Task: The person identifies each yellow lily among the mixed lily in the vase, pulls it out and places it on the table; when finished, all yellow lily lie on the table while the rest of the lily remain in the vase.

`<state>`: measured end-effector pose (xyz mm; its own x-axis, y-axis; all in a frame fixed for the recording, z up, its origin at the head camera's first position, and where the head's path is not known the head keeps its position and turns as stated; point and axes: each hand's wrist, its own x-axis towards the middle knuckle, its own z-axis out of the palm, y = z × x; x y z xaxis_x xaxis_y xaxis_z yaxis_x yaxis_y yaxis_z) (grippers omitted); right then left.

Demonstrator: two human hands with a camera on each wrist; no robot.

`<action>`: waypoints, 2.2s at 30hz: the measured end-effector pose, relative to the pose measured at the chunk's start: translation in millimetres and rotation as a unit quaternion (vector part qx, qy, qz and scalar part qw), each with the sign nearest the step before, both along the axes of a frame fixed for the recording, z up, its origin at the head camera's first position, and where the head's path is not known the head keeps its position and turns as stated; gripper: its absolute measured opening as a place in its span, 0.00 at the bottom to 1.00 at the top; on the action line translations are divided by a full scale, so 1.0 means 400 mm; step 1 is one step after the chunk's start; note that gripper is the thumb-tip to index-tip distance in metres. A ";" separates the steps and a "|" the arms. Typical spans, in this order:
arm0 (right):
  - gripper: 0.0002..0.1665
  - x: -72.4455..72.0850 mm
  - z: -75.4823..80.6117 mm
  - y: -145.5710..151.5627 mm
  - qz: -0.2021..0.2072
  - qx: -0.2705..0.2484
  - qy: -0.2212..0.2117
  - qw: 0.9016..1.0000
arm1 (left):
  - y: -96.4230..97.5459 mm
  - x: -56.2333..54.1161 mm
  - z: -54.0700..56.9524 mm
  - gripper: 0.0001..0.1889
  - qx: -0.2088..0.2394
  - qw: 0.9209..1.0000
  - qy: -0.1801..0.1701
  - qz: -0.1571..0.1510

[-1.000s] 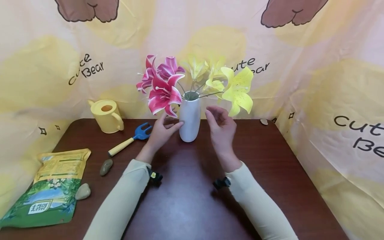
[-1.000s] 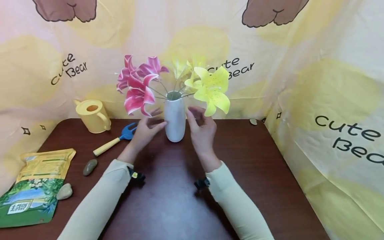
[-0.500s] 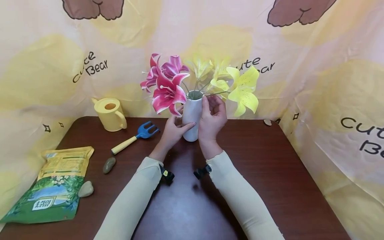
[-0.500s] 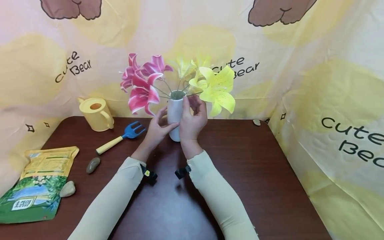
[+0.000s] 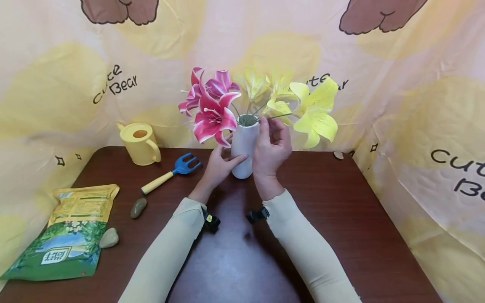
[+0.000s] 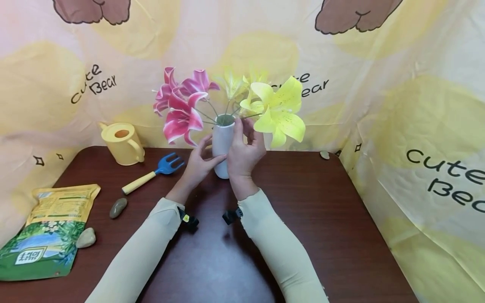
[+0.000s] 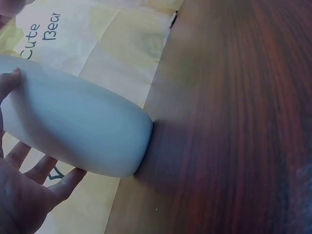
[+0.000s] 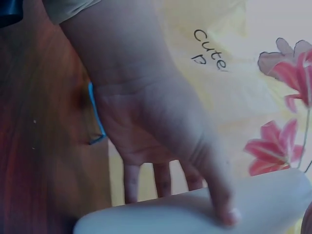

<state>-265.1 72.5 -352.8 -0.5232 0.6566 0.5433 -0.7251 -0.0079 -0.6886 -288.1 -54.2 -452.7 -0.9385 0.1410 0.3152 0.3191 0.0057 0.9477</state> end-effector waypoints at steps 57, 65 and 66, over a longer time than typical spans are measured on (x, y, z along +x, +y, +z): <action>0.30 0.014 -0.182 0.533 0.342 0.257 -0.497 0.755 | -0.042 0.008 -0.013 0.52 -0.110 0.994 -0.015 -0.003; 0.33 0.003 -0.223 0.537 0.364 0.230 -0.514 0.742 | -0.042 0.008 -0.009 0.52 -0.113 0.993 -0.013 -0.004; 0.33 0.003 -0.225 0.535 0.363 0.228 -0.518 0.741 | -0.043 0.008 -0.009 0.52 -0.113 0.994 -0.013 -0.005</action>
